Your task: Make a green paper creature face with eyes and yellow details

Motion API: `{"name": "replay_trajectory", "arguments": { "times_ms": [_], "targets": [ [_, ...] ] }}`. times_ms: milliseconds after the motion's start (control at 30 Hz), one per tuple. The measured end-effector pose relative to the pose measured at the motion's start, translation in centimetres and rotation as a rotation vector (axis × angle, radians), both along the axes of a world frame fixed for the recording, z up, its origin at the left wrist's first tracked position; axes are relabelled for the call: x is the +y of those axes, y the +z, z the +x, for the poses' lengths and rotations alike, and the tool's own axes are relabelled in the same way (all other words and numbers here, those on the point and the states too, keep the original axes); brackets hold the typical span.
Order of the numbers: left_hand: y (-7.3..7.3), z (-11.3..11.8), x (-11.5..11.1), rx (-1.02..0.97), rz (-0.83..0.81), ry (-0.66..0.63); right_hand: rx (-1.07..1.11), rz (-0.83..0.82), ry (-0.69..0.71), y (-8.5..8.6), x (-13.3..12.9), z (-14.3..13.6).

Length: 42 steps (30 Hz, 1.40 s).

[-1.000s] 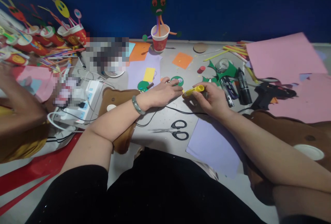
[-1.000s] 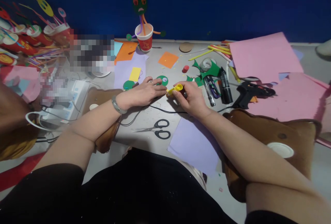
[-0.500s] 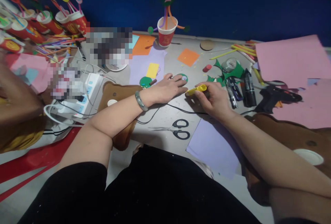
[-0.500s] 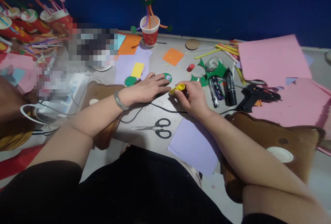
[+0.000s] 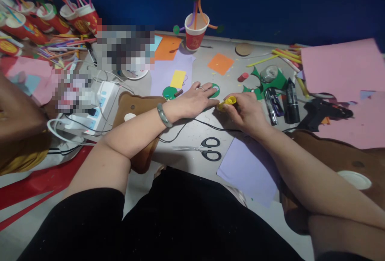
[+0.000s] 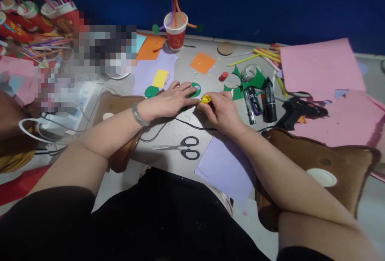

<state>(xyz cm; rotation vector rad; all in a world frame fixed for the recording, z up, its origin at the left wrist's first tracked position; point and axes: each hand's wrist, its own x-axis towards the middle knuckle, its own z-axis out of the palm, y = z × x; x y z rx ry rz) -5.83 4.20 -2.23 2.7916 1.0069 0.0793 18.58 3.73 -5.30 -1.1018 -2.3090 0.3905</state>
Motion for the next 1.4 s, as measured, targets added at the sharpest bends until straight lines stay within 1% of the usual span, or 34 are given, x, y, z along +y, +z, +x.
{"name": "replay_trajectory", "arguments": {
  "times_ms": [100, 200, 333, 400, 467, 600, 700, 867, 1033, 1233, 1300, 1400],
  "targets": [
    [0.2, 0.0, 0.0, 0.030, 0.003, -0.004, -0.016, -0.018, 0.003, 0.0, 0.0, 0.0],
    [0.3, 0.0, -0.1, 0.048, 0.005, -0.007, 0.016, -0.019, -0.033, 0.0, -0.1, 0.2],
    [0.4, 0.0, 0.0, 0.043, -0.010, 0.005, 0.104, 0.027, -0.152, 0.1, -0.1, 0.6],
    [0.4, -0.1, 0.0, 0.057, -0.015, 0.004, 0.138, 0.022, -0.208, 0.4, -0.1, 0.6],
    [0.4, -0.2, 0.1, 0.076, -0.013, -0.001, 0.190, -0.019, -0.244, 0.7, 0.0, 0.6],
    [0.0, -0.4, 0.3, 0.070, 0.001, 0.002, 0.319, -0.155, -0.281, 1.0, 0.1, 0.5],
    [-0.3, -0.4, 0.4, 0.043, -0.005, 0.002, 0.384, -0.230, -0.288, 1.1, 0.2, 0.5],
    [-0.3, -0.2, 0.5, -0.017, -0.018, -0.019, 0.333, -0.251, -0.283, 1.2, 0.2, 0.4],
    [0.4, 0.2, 0.4, -0.083, 0.019, -0.031, 0.279, -0.267, -0.262, 1.2, 0.0, 0.3],
    [1.2, 0.6, 0.0, -0.116, 0.041, -0.128, 0.313, -0.268, -0.243, 0.4, 0.3, 0.7],
    [1.3, 0.6, 0.0, -0.128, 0.022, -0.099, 0.323, -0.282, -0.217, 0.4, 0.4, 0.7],
    [1.1, 0.7, 0.1, -0.219, -0.046, 0.028, 0.315, -0.292, -0.179, 0.8, 0.3, 0.7]
  ]
}}
